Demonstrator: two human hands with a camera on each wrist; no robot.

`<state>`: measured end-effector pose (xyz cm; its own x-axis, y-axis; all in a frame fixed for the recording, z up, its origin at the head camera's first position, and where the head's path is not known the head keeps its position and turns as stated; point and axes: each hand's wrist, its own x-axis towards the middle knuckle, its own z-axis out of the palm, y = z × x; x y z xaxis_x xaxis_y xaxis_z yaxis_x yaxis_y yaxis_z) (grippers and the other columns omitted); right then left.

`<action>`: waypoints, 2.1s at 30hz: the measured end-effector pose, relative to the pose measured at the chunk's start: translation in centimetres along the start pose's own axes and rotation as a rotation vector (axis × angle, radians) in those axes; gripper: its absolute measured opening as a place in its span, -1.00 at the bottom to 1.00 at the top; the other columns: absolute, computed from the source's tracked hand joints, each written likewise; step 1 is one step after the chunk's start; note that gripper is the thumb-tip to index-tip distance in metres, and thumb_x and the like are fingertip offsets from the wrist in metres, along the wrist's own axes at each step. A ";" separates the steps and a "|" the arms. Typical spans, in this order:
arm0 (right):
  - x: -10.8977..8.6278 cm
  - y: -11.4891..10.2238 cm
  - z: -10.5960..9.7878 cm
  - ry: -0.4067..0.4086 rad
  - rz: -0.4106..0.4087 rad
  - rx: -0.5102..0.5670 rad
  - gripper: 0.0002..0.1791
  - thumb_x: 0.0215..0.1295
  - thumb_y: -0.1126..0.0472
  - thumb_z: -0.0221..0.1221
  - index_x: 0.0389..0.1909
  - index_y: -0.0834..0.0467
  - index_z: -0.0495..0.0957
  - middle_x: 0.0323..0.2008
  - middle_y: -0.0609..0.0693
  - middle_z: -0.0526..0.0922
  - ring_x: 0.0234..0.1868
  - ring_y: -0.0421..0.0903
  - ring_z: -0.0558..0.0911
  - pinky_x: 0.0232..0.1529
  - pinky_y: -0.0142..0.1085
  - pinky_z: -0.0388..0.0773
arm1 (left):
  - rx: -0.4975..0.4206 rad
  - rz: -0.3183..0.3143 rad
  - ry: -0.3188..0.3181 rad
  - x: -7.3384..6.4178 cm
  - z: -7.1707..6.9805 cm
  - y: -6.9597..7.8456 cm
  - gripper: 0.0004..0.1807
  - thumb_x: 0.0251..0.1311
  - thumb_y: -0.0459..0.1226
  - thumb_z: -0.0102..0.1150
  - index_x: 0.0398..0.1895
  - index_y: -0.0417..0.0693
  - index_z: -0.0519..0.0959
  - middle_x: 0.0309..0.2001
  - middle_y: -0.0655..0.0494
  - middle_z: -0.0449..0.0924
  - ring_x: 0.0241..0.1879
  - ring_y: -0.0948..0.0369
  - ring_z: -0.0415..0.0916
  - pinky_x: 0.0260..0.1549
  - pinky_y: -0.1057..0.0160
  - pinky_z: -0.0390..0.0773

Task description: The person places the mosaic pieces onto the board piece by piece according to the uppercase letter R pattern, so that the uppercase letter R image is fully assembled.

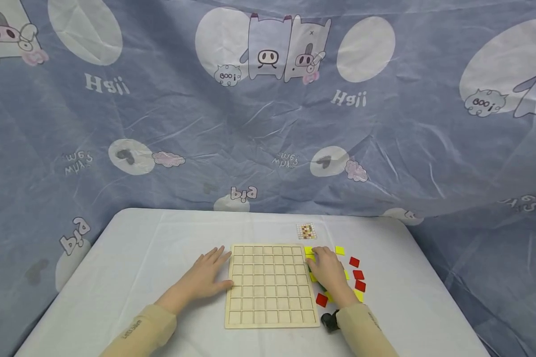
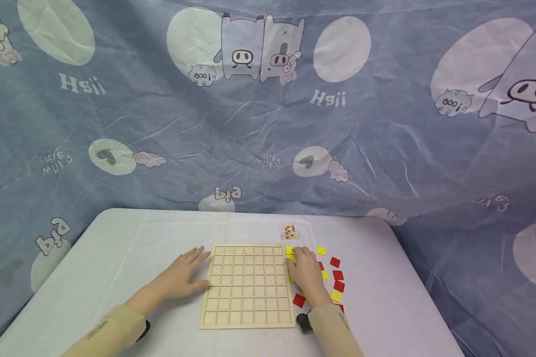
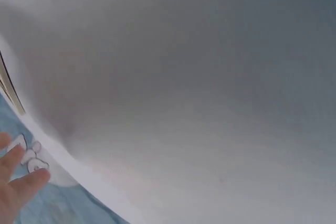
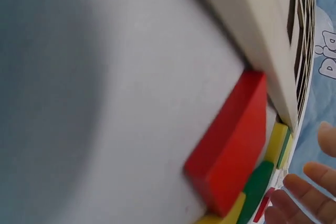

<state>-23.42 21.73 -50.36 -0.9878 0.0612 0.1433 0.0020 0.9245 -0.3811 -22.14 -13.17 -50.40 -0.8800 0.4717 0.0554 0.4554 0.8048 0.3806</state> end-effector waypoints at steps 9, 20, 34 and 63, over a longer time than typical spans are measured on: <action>0.7 0.1 0.7 -0.019 0.063 0.064 -0.58 0.21 0.19 0.36 0.02 0.33 0.58 -0.07 0.19 0.62 -0.06 0.09 0.60 0.09 -0.02 0.59 | 0.032 -0.007 -0.117 -0.5 1.0 0.5 -0.04 0.11 0.20 0.28 0.48 -0.08 0.23 0.53 -0.19 0.07 0.49 -0.22 0.04 0.34 -0.40 0.12; 1.9 0.7 0.8 -0.105 0.246 0.291 -0.62 0.20 0.24 0.37 0.01 0.29 0.60 -0.13 0.16 0.55 -0.20 0.00 0.48 -0.11 -0.19 0.55 | -0.003 -0.032 -0.158 -0.9 1.1 0.0 -0.04 0.09 0.24 0.27 0.49 0.00 0.24 0.52 -0.11 0.12 0.50 -0.18 0.04 0.39 -0.36 0.07; 2.2 1.1 0.7 -0.127 0.272 0.317 -0.58 0.19 0.22 0.38 0.04 0.29 0.57 -0.08 0.19 0.61 -0.20 0.00 0.53 -0.09 -0.17 0.59 | -0.016 -0.016 -0.137 -1.0 1.3 -0.1 -0.02 0.07 0.26 0.25 0.50 0.03 0.22 0.53 -0.12 0.11 0.51 -0.17 0.02 0.39 -0.37 0.04; 2.6 0.9 -0.2 -0.096 0.368 0.559 -0.70 0.17 0.24 0.36 -0.09 0.25 0.61 -0.35 0.07 0.63 -0.39 -0.11 0.56 -0.41 -0.42 0.51 | -0.015 -0.020 -0.136 -1.1 1.8 -0.6 -0.01 0.08 0.28 0.22 0.51 0.05 0.19 0.54 -0.09 0.08 0.53 -0.16 -0.02 0.41 -0.37 -0.02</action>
<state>-25.93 22.81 -50.19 -0.9477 0.2772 -0.1583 0.2855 0.5145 -0.8085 -21.22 -13.50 -52.35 -0.8620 0.5010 -0.0777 0.4351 0.8097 0.3939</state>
